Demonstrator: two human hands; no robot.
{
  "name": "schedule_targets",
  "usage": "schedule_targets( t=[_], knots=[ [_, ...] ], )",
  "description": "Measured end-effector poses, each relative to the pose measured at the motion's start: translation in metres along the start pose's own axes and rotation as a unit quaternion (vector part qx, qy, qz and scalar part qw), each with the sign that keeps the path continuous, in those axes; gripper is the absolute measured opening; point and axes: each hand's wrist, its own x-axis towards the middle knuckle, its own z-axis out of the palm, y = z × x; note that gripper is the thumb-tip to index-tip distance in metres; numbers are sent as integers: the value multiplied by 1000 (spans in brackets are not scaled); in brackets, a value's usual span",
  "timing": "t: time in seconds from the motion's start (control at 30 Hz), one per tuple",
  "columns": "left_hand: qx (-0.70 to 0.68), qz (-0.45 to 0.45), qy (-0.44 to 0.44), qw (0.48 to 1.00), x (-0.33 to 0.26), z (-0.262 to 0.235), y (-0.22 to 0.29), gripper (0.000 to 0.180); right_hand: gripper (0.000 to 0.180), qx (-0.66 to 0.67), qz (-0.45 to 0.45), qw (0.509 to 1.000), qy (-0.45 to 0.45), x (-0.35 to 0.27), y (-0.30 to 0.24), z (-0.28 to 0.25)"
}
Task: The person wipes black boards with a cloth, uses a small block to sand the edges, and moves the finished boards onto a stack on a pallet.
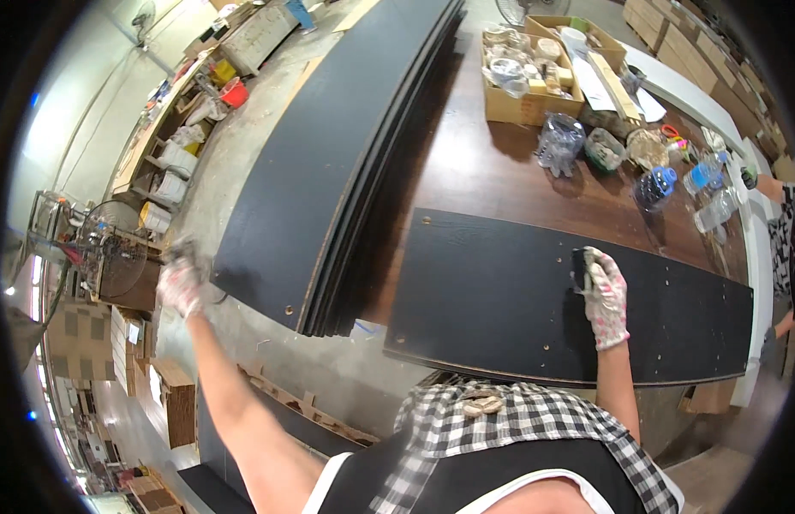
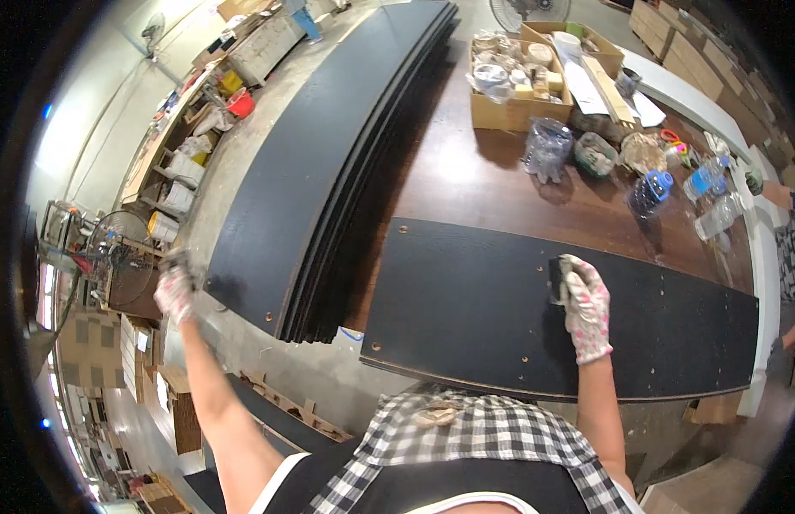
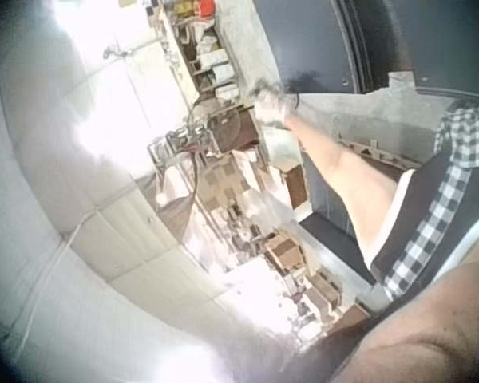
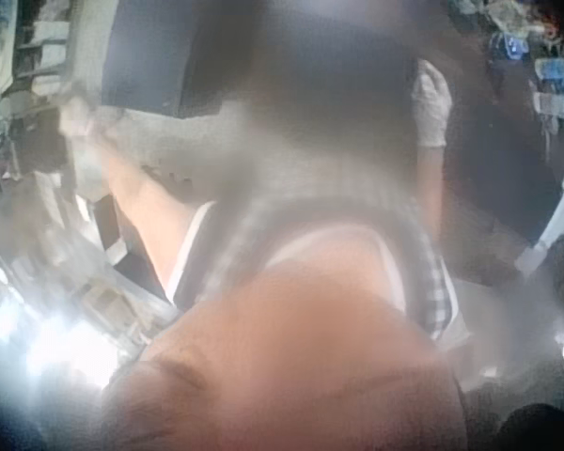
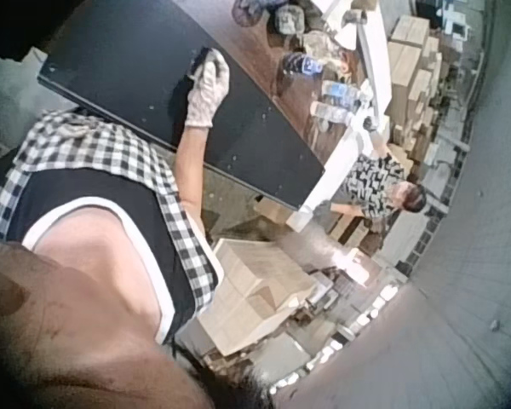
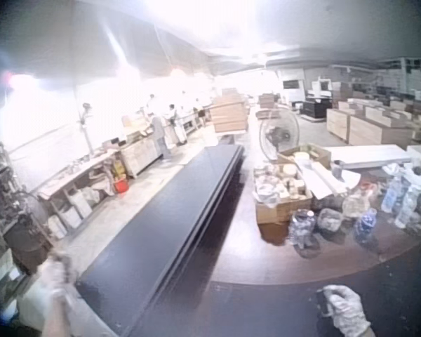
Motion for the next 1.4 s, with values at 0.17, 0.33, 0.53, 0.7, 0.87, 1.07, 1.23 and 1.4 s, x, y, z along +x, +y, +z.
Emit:
schedule_targets(
  t=[0.17, 0.33, 0.53, 0.7, 0.87, 1.07, 1.23, 1.4],
  knots=[
    [-704, 144, -57, 693, -89, -68, -29, 30, 27, 48, 35, 993, -101, 13, -2, 30],
    [-481, 432, -281, 709, -295, -70, 95, 36, 28, 81, 27, 982, -168, 17, -5, 27],
    [-281, 595, -191, 728, -470, 13, 180, 57, 28, -14, 23, 979, -204, 10, -23, 28],
    [-245, 644, -263, 676, -502, 19, 190, 65, 24, -133, -56, 898, -416, 3, -34, 101],
    [-475, 524, -388, 591, -524, 55, 170, 51, 35, -292, -328, 669, -600, -37, 17, 207],
    [-460, 543, -463, 529, -516, 56, 172, 53, 27, -440, -363, 475, -670, -83, 56, 252],
    [-482, 539, -495, 483, -502, 56, 172, 54, 24, -454, -388, 465, -654, -59, 56, 262],
    [-377, 658, -346, 552, -487, 44, 193, 59, 22, -511, -388, 487, -593, 27, 45, 275]
  ],
)
